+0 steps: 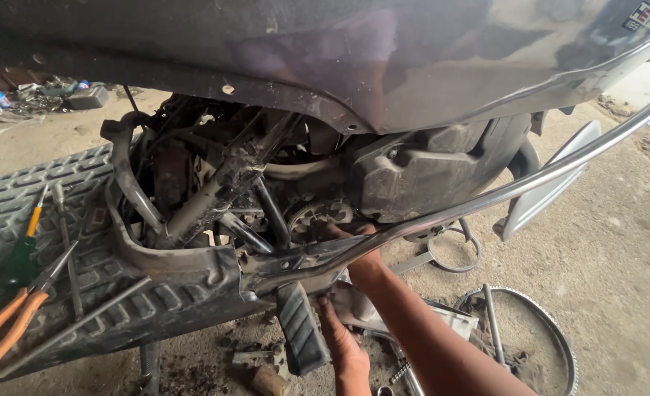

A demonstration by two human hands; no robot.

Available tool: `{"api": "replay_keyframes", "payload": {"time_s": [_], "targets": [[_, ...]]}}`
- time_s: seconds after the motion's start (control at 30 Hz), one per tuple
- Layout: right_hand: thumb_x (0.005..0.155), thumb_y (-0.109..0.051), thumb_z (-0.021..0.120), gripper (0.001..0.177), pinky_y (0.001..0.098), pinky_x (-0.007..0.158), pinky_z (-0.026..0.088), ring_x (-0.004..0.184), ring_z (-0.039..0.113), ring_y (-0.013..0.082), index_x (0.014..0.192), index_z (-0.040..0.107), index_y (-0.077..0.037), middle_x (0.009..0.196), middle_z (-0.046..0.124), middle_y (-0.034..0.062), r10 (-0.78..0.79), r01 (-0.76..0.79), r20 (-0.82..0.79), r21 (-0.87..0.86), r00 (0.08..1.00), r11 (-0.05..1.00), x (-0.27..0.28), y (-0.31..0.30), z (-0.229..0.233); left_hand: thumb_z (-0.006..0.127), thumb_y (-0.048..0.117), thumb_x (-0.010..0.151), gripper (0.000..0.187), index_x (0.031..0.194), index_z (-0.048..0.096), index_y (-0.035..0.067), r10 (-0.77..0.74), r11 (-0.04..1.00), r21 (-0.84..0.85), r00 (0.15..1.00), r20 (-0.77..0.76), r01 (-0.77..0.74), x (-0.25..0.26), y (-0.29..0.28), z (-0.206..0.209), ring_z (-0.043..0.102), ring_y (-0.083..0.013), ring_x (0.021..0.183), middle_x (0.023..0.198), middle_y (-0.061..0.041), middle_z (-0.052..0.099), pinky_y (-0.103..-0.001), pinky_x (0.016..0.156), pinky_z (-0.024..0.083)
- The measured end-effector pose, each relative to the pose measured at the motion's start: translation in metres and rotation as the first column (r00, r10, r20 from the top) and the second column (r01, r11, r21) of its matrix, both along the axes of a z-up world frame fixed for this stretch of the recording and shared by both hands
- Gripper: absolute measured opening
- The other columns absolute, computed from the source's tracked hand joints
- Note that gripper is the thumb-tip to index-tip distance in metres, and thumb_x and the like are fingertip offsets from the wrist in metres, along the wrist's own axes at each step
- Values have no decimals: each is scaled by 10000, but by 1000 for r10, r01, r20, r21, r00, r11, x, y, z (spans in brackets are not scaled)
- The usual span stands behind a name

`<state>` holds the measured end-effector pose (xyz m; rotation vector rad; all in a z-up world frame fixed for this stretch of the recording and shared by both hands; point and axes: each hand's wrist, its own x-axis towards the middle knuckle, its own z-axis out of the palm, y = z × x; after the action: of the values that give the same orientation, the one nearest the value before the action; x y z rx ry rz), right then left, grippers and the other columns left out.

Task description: The person is repairing a scooter engine, specifically working on the transmission and drive belt system.

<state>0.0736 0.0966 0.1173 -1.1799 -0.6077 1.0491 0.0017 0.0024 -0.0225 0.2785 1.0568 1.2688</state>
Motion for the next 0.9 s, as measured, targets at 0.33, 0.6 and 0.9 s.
{"api": "replay_keyframes", "payload": {"time_s": [0.33, 0.6, 0.9], "targets": [[807, -106, 788, 456, 341, 623, 605, 806, 733, 212, 1207, 598, -1, 952, 752, 125, 227, -170, 727, -153, 648, 974, 79, -29, -4, 596, 770, 717, 1018, 1578, 385, 271, 6, 1000, -21, 997, 74, -4, -1, -7, 30, 442, -212, 1380, 1572, 2, 458, -445, 1039, 362], [955, -525, 579, 640, 550, 770, 525, 811, 684, 467, 847, 721, 90, 852, 704, 338, -74, 682, 849, -366, 524, 633, 171, -223, -112, 579, 772, 783, 993, 1610, 334, 280, 3, 1000, -22, 999, 48, -2, 4, -10, 29, 399, -202, 1390, 1596, 42, 384, -427, 1045, 344], [937, -195, 616, 274, 425, 679, 611, 785, 725, 256, 1077, 701, 24, 897, 761, 121, 69, -158, -168, -602, 983, 783, 123, -242, -156, 519, 859, 650, 1109, 1608, 295, 346, -29, 999, -45, 998, -57, 26, 6, -14, 37, 438, -187, 1307, 1587, 71, 421, -440, 841, 312]]}}
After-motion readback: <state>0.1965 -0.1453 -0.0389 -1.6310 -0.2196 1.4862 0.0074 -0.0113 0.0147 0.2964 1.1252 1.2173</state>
